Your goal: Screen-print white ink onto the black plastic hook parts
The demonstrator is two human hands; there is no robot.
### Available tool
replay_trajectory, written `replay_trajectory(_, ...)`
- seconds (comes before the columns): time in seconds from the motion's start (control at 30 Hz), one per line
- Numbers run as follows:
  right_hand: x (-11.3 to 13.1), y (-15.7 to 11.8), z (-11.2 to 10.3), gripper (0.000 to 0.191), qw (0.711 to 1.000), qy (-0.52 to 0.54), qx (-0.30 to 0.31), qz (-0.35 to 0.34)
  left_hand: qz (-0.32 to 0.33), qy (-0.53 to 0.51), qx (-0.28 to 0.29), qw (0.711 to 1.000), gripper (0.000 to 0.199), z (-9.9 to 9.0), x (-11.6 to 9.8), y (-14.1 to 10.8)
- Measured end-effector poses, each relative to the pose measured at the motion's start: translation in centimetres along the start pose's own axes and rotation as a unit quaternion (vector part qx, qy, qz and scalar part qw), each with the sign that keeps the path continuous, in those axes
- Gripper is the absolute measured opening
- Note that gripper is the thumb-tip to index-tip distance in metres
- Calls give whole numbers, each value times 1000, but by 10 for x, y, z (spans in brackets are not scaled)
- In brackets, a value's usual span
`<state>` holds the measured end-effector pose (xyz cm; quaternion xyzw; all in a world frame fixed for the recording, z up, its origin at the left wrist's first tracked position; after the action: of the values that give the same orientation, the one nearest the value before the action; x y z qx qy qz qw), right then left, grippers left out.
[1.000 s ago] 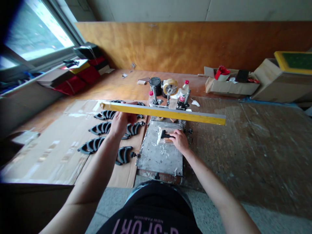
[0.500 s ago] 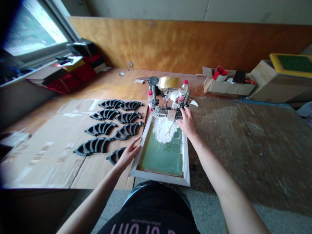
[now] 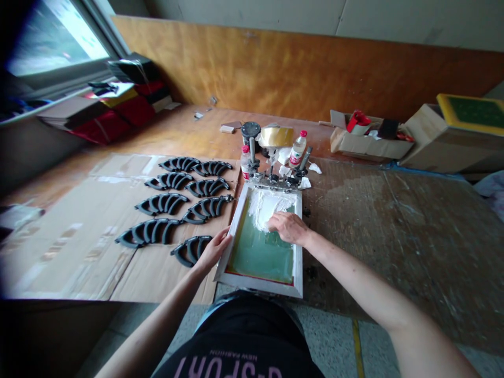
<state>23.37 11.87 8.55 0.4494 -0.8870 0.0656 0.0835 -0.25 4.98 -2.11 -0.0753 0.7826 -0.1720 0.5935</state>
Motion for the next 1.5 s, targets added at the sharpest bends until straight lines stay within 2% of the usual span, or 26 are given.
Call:
replay_trajectory(0.1,-8,8,-10,15,998,25,-43,39,-1,-8,0,1000,67,0,-3,-2)
replay_trajectory(0.17,-7,12,-7,19,994,9,-80,69,-1,-10,-1,1000,67,0,-6,-3)
replay_trajectory(0.27,8,6,8,25,995,-12,-88,44,-6,-1,-6,1000,66,-1,-8,-5)
replay_trajectory(0.33,14,0,13,23,996,1,-82,21,-8,8,-11,1000,66,-2,-9,-5)
replay_trajectory(0.43,-2,5,-1,14,993,43,-103,45,-14,6,-9,1000,67,-4,-15,-9)
replay_trajectory(0.5,-25,19,-19,21,984,61,-138,98,-16,-6,4,1000,70,-6,-27,-14)
replay_trajectory(0.57,-54,32,-37,41,971,65,-164,162,1,-19,15,1000,71,-10,-48,-22)
replay_trajectory(0.63,-86,33,-53,54,954,66,-183,229,36,-26,12,999,66,-17,-77,-32)
replay_trajectory(0.73,-138,-2,-68,51,912,91,-250,312,81,-33,-21,996,56,-29,-122,-41)
replay_trajectory(0.8,-168,-39,-62,40,873,126,-301,363,124,-64,-44,989,56,-34,-150,-39)
replay_trajectory(0.87,-183,-68,-38,31,846,163,-315,399,183,-107,-55,976,55,-36,-176,-30)
replay_trajectory(0.9,-182,-74,-21,28,846,179,-302,400,206,-127,-55,969,54,-35,-188,-24)
replay_trajectory(0.97,-161,-69,15,26,875,202,-256,357,219,-162,-46,961,52,-34,-206,-9)
replay_trajectory(1.03,-125,-52,44,31,920,199,-203,270,207,-195,-42,958,53,-31,-215,4)
replay_trajectory(1.13,-76,-31,59,29,962,145,-151,175,191,-228,-84,951,56,-28,-204,5)
replay_trajectory(1.2,-59,-25,52,17,968,124,-144,163,150,-232,-84,957,59,-14,-177,-3)
replay_trajectory(1.3,-28,-16,31,12,968,135,-167,129,17,-207,35,978,67,34,-115,-24)
replay_trajectory(1.33,-10,-11,25,12,969,141,-176,104,-20,-209,62,976,69,49,-94,-33)
replay_trajectory(1.37,12,-4,22,13,971,145,-178,73,-45,-221,64,972,70,58,-76,-41)
replay_trajectory(1.43,65,14,24,15,977,146,-155,-3,-63,-255,-14,965,67,55,-45,-55)
replay_trajectory(1.5,116,34,34,19,979,146,-117,-75,-73,-269,-125,952,63,32,-14,-71)
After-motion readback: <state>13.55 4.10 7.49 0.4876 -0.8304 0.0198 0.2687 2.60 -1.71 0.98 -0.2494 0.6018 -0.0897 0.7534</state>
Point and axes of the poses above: each hand's wrist, its own y-axis towards the middle knuckle, its own z-axis out of the palm, x = y × z, the point moved 7 cm from there along y, towards the middle knuckle, and after that the axes turned 8 degrees about x, right-handed, at the moved point
